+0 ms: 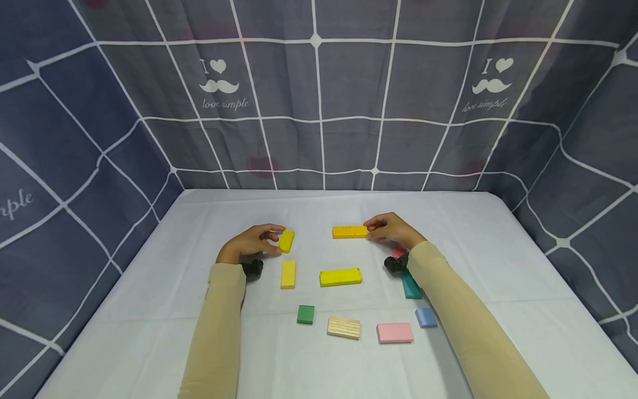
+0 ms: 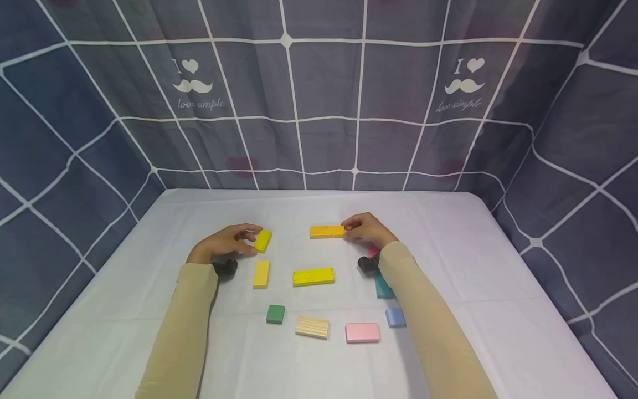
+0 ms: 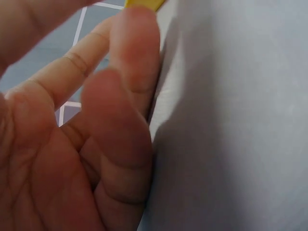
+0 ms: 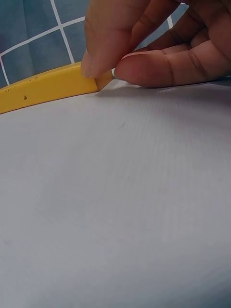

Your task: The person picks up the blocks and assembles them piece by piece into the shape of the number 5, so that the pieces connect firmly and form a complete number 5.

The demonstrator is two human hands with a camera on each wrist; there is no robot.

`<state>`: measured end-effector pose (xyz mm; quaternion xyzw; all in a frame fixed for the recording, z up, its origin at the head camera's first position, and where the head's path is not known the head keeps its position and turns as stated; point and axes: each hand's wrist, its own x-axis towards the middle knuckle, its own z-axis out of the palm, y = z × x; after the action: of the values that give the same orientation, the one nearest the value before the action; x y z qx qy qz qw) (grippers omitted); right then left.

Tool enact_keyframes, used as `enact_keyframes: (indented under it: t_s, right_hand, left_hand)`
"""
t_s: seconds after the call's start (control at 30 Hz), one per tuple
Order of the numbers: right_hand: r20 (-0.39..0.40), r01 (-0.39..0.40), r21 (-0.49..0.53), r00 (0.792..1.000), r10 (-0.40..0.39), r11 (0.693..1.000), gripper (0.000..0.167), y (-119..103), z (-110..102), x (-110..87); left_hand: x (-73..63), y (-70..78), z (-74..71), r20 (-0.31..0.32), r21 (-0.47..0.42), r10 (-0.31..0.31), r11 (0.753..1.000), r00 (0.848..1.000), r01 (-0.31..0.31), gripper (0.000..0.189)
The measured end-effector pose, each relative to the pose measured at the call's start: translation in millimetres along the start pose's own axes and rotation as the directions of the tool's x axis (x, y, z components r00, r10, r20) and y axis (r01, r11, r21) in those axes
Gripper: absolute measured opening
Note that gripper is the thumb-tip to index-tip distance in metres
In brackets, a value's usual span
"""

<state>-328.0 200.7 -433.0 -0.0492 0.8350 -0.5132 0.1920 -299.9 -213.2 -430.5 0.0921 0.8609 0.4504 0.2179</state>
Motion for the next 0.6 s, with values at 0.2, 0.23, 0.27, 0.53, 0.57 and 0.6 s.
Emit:
enact_keyframes:
  t_s: [0.2,0.23,0.27,0.53,0.57,0.6]
  right_hand:
    - [0.015,-0.013,0.018,1.0,0.012,1.0,0.042,4,1,1.4]
    - [0.016,-0.013,0.019,1.0,0.013,1.0,0.042,4,1,0.7]
    - [0.016,-0.014,0.02,1.0,0.014,1.0,0.042,4,2,0.0]
    - [0.015,-0.001,0.039,1.0,0.0,0.999,0.039,2,2,0.3]
    - [0.015,-0.001,0.04,1.0,0.0,0.999,0.039,2,1,0.7]
    - [0.015,-0.001,0.039,1.0,0.0,0.999,0.039,1,1,1.1]
  left_hand:
    - [0.1,3.1,1.9,0.0,0.031,-0.023,0.999,1.0,0.022,0.069]
    - [0.4,4.5,2.8,0.003,0.043,-0.023,0.999,1.0,0.022,0.069]
    - [1.0,5.9,3.8,0.005,0.057,-0.026,0.998,1.0,0.026,0.069]
    - [7.3,20.3,5.3,-0.013,0.092,-0.089,0.992,0.996,0.089,0.07]
    - [8.1,22.4,5.0,-0.012,0.096,-0.092,0.991,0.996,0.092,0.07]
    - [9.0,24.6,4.8,-0.011,0.1,-0.095,0.99,0.995,0.095,0.07]
